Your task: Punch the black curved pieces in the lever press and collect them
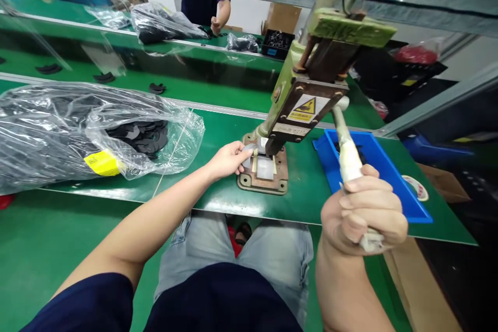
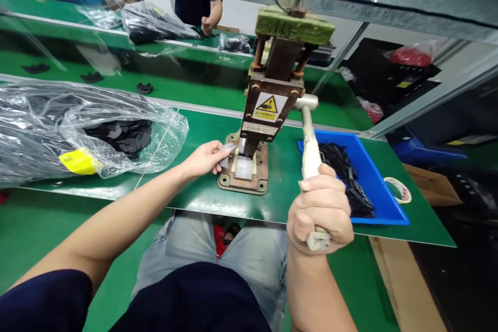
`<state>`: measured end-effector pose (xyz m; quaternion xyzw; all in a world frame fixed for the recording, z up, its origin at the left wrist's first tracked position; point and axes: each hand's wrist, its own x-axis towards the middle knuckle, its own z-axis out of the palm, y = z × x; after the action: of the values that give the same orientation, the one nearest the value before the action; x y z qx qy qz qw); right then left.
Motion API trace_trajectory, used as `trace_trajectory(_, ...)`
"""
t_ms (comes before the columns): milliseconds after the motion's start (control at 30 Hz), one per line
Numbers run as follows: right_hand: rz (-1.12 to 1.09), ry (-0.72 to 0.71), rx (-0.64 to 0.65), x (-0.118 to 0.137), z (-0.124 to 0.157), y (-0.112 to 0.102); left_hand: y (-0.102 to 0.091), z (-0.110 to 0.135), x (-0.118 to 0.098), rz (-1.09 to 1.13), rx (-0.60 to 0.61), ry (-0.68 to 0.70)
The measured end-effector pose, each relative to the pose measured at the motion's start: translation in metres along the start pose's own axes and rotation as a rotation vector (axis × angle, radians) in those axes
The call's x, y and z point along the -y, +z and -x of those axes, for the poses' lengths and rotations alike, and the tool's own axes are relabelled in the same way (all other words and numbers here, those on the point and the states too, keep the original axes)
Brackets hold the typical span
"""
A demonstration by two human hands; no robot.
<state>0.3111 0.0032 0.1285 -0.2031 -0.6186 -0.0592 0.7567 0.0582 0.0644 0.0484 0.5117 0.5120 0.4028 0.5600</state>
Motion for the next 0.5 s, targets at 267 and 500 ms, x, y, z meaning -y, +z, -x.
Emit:
trace_trajectory(267, -0.015, 0.041, 0.061, 0.005, 0.001, -0.005, 0.025, -0.030, -0.018, -0.159, 0.084, -0.131)
trace_trajectory(500, -0.030, 0.055, 0.074, 0.006, 0.002, -0.010, 0.026, -0.041, -0.021, -0.263, 0.116, -0.168)
